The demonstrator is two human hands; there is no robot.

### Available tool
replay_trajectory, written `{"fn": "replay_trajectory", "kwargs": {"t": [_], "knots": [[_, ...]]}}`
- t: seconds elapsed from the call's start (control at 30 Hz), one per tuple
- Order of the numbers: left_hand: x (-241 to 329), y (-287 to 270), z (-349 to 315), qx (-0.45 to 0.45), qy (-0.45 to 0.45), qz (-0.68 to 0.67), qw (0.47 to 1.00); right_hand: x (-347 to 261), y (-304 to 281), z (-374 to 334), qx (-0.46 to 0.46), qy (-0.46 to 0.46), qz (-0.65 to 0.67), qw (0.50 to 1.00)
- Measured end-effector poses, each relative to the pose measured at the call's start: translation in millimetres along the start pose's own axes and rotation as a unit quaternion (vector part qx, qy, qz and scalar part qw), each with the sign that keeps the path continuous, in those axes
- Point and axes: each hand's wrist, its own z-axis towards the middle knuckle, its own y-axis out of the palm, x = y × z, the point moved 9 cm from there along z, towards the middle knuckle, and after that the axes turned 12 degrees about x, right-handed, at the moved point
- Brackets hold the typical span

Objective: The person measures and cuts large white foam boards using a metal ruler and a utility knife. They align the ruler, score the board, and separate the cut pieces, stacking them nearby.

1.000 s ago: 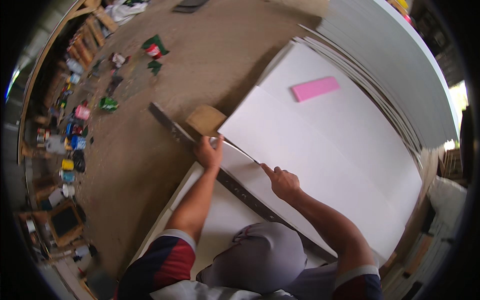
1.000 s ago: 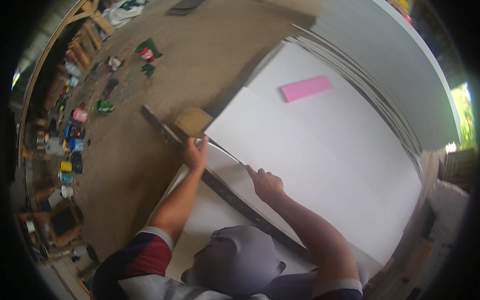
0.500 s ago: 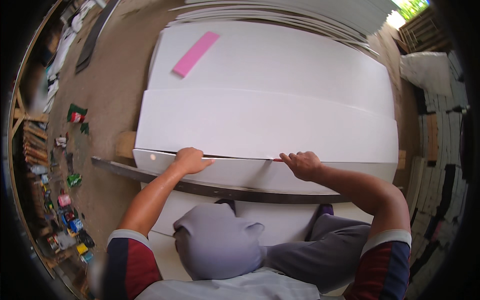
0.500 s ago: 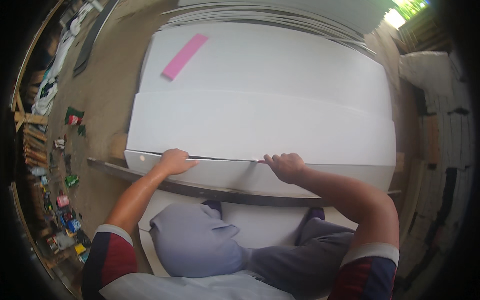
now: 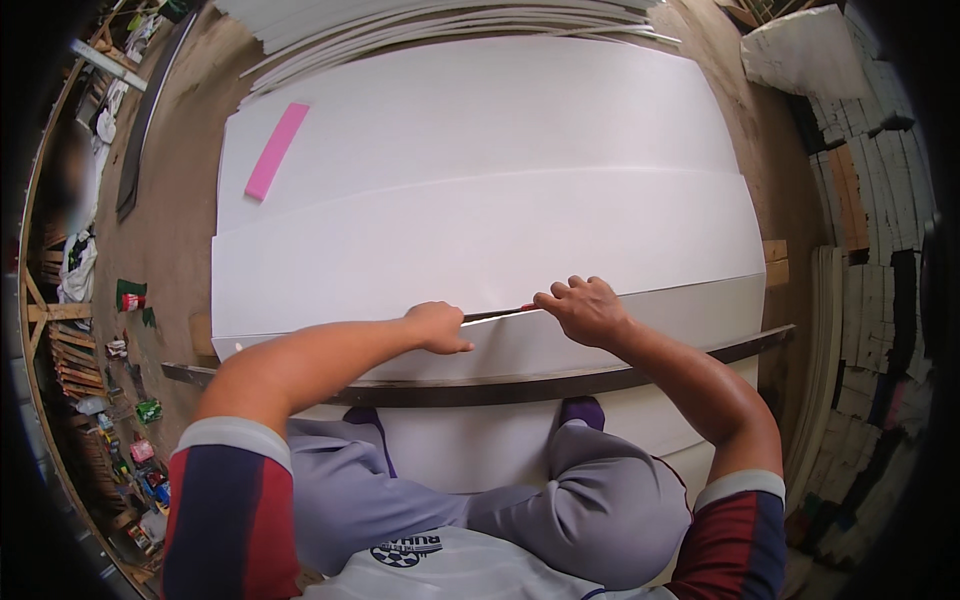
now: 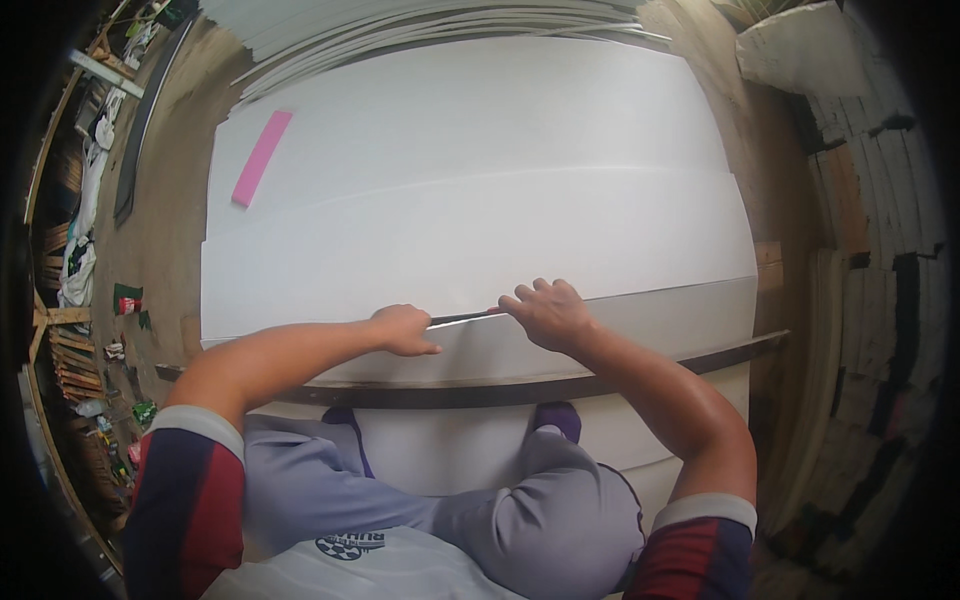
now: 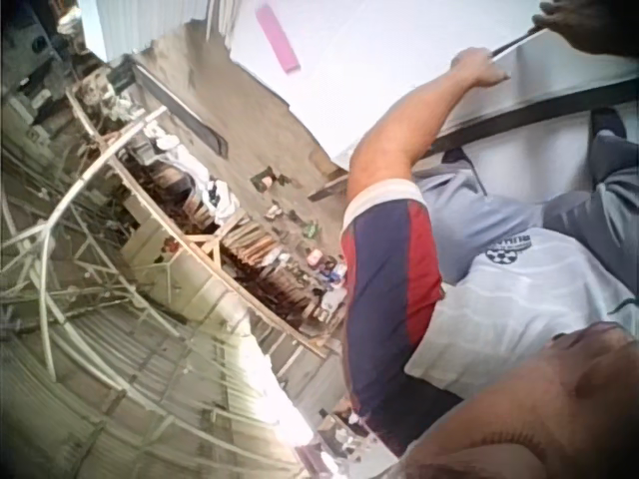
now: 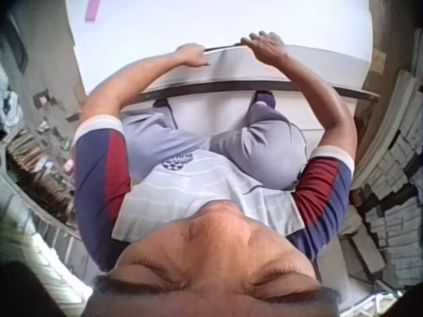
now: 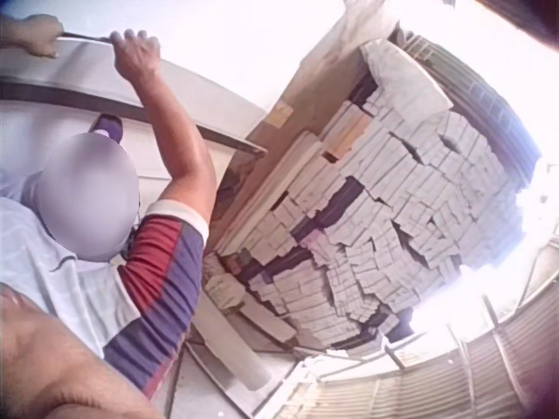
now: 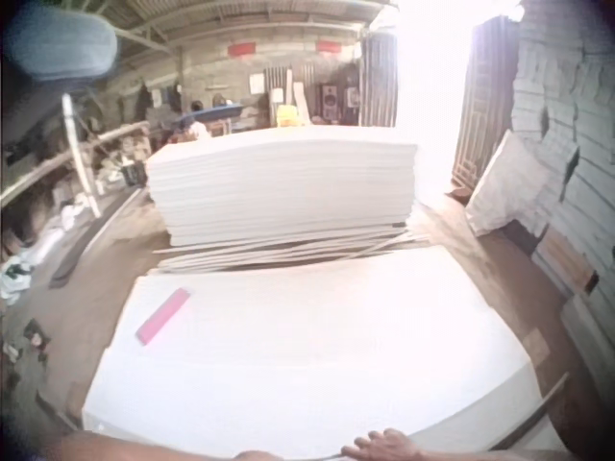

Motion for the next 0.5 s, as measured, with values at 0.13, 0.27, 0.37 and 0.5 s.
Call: {"fn": "replay_trajectory", "kwargs": {"t": [0.13,0.27,0.37,0.5], "knots": [[54,-8,29,0.056,-0.022,-0.050,0.997,26,9,-25,-0.030,0.005,-0.016,0.999],[104,-18,52,0.114,-0.037,-0.107,0.987,48,8,-44,-0.024,-0.004,-0.024,0.999],[121,-17,59,0.146,-0.052,-0.114,0.981,57,13,-54,-0.049,-0.019,-0.039,0.998],[127,-13,63,0.151,-0.062,-0.111,0.980,95,1,-84,-0.055,0.004,-0.049,0.997]]}}
